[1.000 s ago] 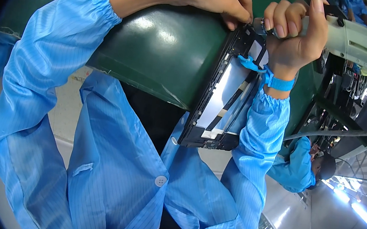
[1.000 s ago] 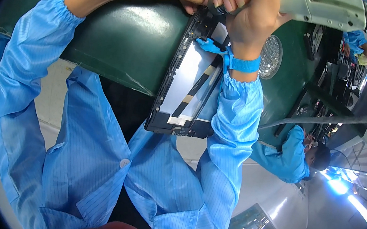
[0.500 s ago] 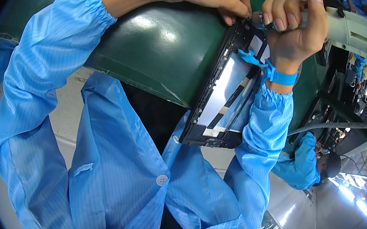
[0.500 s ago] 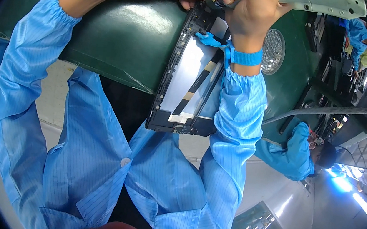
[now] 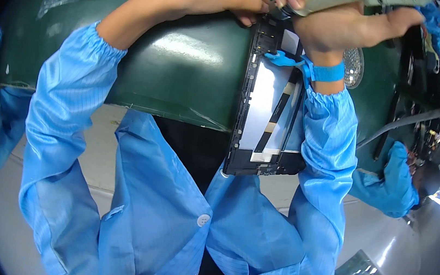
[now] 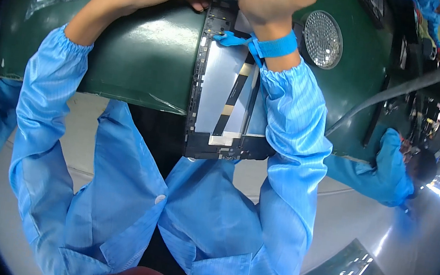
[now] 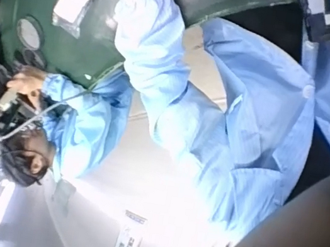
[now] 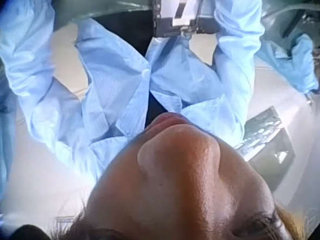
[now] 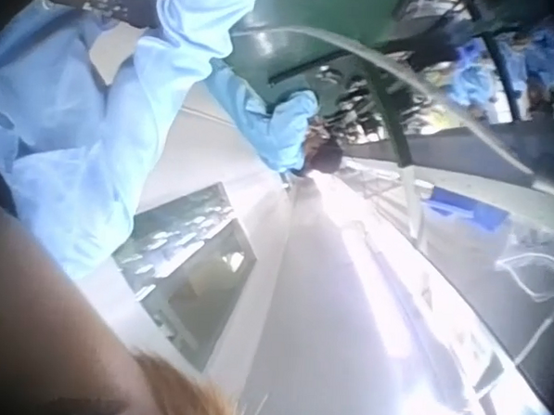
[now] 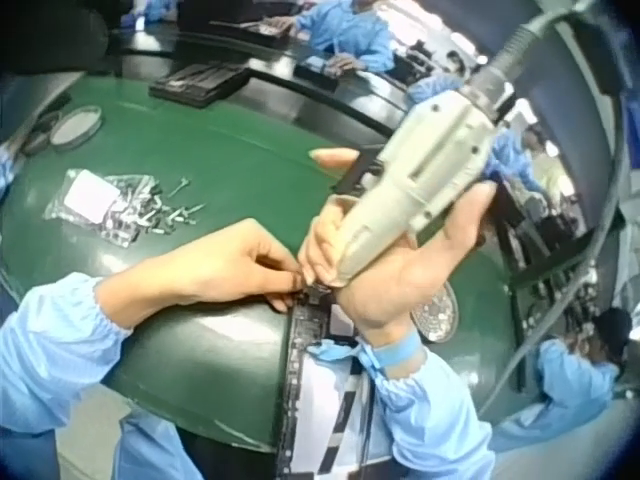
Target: Assembling electronic components using an electric screwdriver at a factory workbench.
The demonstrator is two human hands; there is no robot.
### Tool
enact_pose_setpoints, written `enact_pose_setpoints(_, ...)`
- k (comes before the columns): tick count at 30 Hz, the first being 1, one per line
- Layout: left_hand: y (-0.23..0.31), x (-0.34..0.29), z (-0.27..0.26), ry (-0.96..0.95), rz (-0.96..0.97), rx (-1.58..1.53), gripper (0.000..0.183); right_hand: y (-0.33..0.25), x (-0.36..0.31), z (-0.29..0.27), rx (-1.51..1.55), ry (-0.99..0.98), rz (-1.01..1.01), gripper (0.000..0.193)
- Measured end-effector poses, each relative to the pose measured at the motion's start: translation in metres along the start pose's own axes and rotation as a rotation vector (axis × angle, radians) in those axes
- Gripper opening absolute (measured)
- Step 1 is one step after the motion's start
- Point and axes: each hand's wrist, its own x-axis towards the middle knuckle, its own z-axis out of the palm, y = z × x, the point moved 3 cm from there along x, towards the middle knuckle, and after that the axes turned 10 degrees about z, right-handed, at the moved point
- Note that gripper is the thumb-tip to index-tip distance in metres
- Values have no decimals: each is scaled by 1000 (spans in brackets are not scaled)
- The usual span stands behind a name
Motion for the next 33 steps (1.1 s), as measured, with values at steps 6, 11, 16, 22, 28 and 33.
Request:
enact_pose_setpoints(6,7,8,9,18,-114,45,22,-8,-5,-2,214,-62,-72,99)
enact_pose_setpoints(11,-16,4,2,-13,-4,128,25,-18,-8,11,27,65,-41,117)
enact_pose_setpoints(16,-11,4,2,-44,11,149,24,-12,-7,-1,183,71,-31,28)
enact_pose_setpoints(22,-2,5,4,11,-71,288,25,-3,2,-6,72,20,-154,55)
enact_pose_setpoints(28,-9,4,2,29,-58,223,27,-18,1,0,92,32,-304,99)
enact_pose_setpoints(33,-9,3,5,37,-53,213,28,-18,-1,0,84,33,-395,94)
